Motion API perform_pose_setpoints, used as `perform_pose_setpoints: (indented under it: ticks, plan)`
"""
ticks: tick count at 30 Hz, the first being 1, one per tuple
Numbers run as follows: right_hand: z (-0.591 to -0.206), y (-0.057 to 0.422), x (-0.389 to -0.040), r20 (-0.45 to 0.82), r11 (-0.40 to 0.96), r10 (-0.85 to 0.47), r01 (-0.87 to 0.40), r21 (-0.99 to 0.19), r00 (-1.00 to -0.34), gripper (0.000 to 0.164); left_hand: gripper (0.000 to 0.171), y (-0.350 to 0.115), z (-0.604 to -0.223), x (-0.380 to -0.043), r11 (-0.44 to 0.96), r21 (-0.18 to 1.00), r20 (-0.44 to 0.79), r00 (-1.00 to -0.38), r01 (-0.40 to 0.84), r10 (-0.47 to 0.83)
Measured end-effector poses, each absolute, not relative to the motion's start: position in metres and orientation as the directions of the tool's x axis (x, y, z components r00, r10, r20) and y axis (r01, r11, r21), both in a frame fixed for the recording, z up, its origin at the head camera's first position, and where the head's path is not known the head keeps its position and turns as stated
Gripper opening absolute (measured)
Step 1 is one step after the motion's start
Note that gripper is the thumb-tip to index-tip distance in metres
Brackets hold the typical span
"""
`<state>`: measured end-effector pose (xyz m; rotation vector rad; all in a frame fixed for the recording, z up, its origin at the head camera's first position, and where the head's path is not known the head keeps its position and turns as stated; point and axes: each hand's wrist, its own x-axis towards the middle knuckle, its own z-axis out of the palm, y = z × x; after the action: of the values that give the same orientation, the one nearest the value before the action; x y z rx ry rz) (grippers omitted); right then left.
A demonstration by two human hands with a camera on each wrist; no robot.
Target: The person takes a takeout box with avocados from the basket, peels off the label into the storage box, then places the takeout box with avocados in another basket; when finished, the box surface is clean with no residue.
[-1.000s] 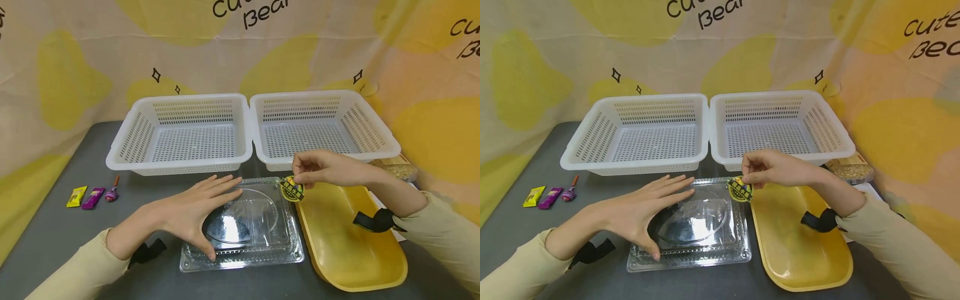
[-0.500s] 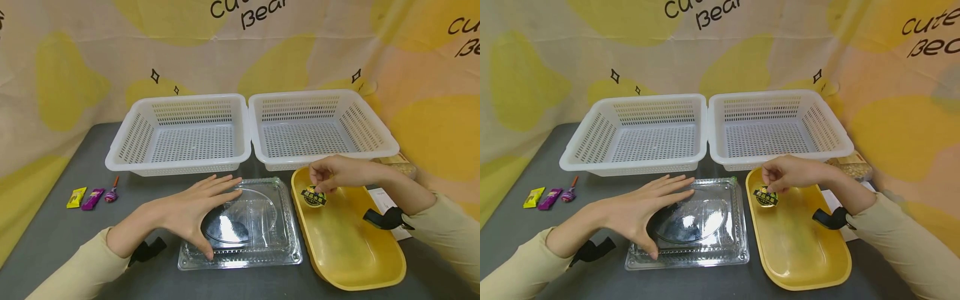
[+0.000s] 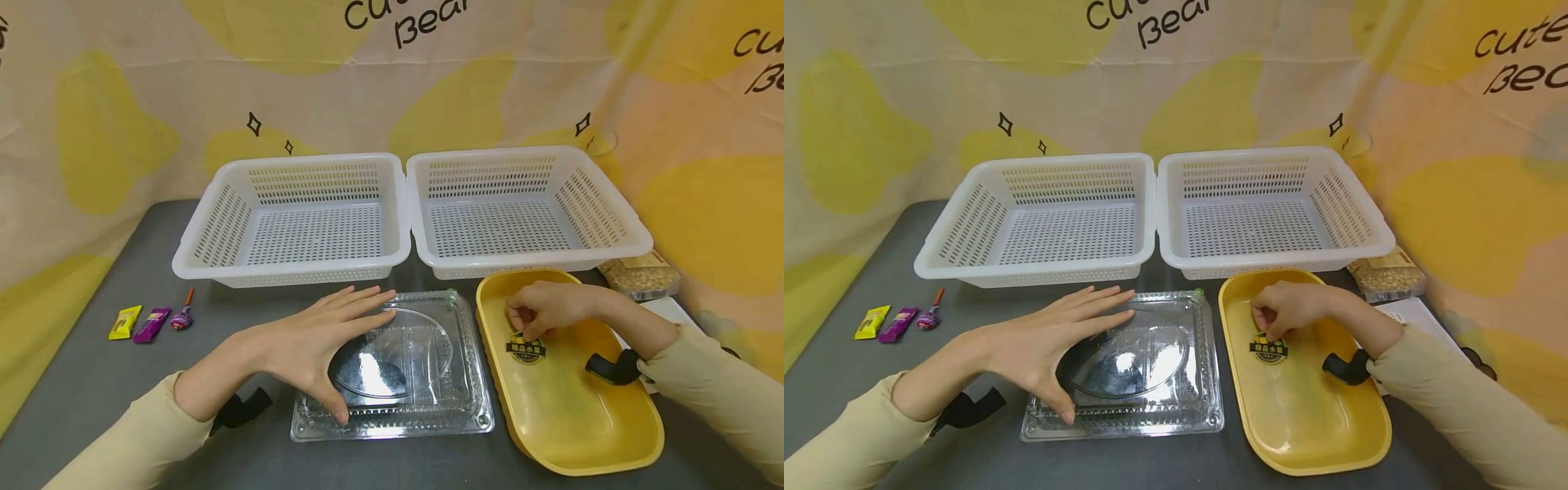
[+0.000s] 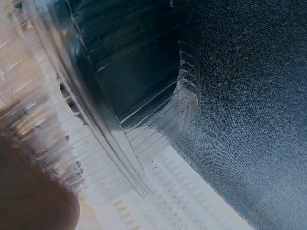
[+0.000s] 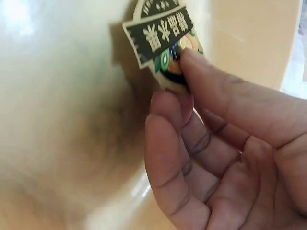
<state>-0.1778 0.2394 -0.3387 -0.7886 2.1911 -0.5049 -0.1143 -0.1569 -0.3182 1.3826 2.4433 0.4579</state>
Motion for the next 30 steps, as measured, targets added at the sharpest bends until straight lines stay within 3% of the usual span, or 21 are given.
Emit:
perform_pose_setpoints:
  ticks: [7,13,18,25,28,30]
  plan:
    - [-0.3430,0.2331,-0.1716,-0.436,0.738,-0.670,-0.479,-0.475,-0.601,0.022,0.129,-0.1569,-0.3190,-0.1144,0.493,0.409,-0.101,-0.498,0.768,0.861]
    - [-0.3395,0.2338,-0.1696,-0.420,0.762,-0.644,-0.487,-0.427,-0.640,0.022,0.129,-0.1573,-0.3196,-0.1142,0.495,0.405,-0.100,-0.501,0.768,0.860]
    - [-0.3386,0.2378,-0.1696,-0.464,0.736,-0.670,-0.434,-0.520,-0.579,0.014,0.129,-0.1576,-0.3204,-0.1148,0.493,0.410,-0.099,-0.499,0.767,0.861]
    - [-0.3392,0.2388,-0.1690,-0.564,0.719,-0.692,-0.359,-0.595,-0.451,0.015,0.129,-0.1576,-0.3207,-0.1144,0.488,0.404,-0.091,-0.497,0.774,0.863]
    - [-0.3401,0.2384,-0.1697,-0.575,0.723,-0.688,-0.345,-0.599,-0.442,0.014,0.128,-0.1577,-0.3210,-0.1144,0.488,0.407,-0.092,-0.497,0.772,0.863]
    - [-0.3394,0.2386,-0.1706,-0.548,0.722,-0.687,-0.362,-0.589,-0.478,0.014,0.128,-0.1576,-0.3211,-0.1146,0.491,0.414,-0.096,-0.499,0.766,0.861]
